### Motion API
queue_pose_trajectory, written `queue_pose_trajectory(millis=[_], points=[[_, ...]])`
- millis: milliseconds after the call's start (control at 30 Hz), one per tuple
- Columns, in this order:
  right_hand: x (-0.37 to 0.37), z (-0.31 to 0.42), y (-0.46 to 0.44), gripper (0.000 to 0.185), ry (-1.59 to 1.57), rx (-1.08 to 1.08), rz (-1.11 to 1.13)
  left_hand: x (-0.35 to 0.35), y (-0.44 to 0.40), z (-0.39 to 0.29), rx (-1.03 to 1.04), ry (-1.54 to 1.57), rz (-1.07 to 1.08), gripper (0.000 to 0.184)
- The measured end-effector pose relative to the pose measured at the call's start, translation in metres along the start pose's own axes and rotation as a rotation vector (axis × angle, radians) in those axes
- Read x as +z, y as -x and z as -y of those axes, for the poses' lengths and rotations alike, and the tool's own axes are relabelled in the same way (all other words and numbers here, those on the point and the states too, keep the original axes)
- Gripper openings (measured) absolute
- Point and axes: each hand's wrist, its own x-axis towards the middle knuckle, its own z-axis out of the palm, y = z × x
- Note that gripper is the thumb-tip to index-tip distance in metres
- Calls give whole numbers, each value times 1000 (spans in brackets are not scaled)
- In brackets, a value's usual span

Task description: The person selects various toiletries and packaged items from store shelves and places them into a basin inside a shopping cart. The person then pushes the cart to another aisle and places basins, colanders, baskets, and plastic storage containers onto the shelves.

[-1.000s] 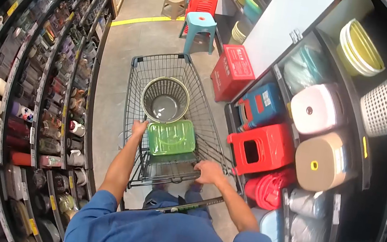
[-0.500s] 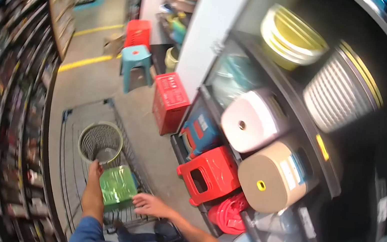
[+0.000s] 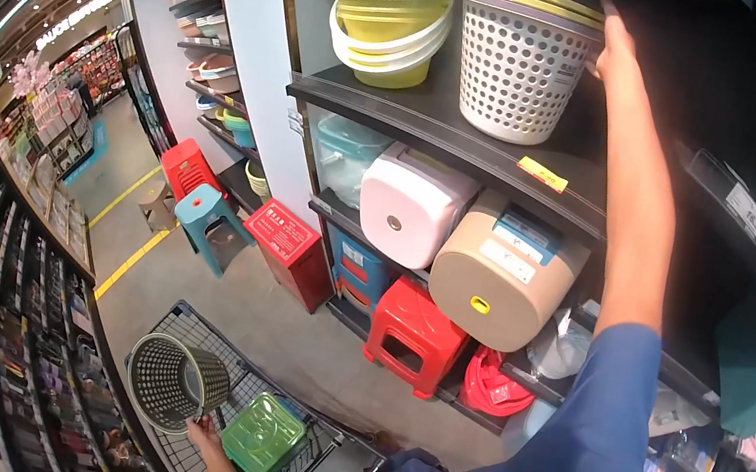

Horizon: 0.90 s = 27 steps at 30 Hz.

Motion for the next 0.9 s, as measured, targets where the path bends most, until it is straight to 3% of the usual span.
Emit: queue_pose_trajectory(millis=[67,133,267,333,400,533,600,667,733,767,867,900], points=[[2,0,2,80,121,36,28,-5,15,-12,17,43,50,19],[-1,-3,-46,57,23,99,97,-11,32,-23,28,75,76,19],[-1,6,4,39,-22,150,141,-9,54,-58,90,181,168,18],[-4,-2,41,29,-203,100,128,8,75,-82,99,260,284,17],[-16,-13,55,35,-203,81,134,27,84,-101,95,314,464,15],[-21,-38,67,50,-489,29,61,87,112,-122,-46,380,801,12],[-21,-46,74,57,-651,-126,-49,125,126,-133,-90,413,900,13],[-15,-41,101,49,-649,-107,-195,167,173,-150,-93,449,964,14],[-14,-46,102,44,-635,-126,-175,201,216,-166,-85,466,1225,15],[-14,-50,96,55,-626,-120,-108,217,237,-174,-82,464,1240,15],[-9,-56,98,47,-618,-153,-85,262,297,-195,-29,396,1269,17],[-7,-59,94,41,-623,-150,-85,275,314,-203,-30,363,1372,17]])
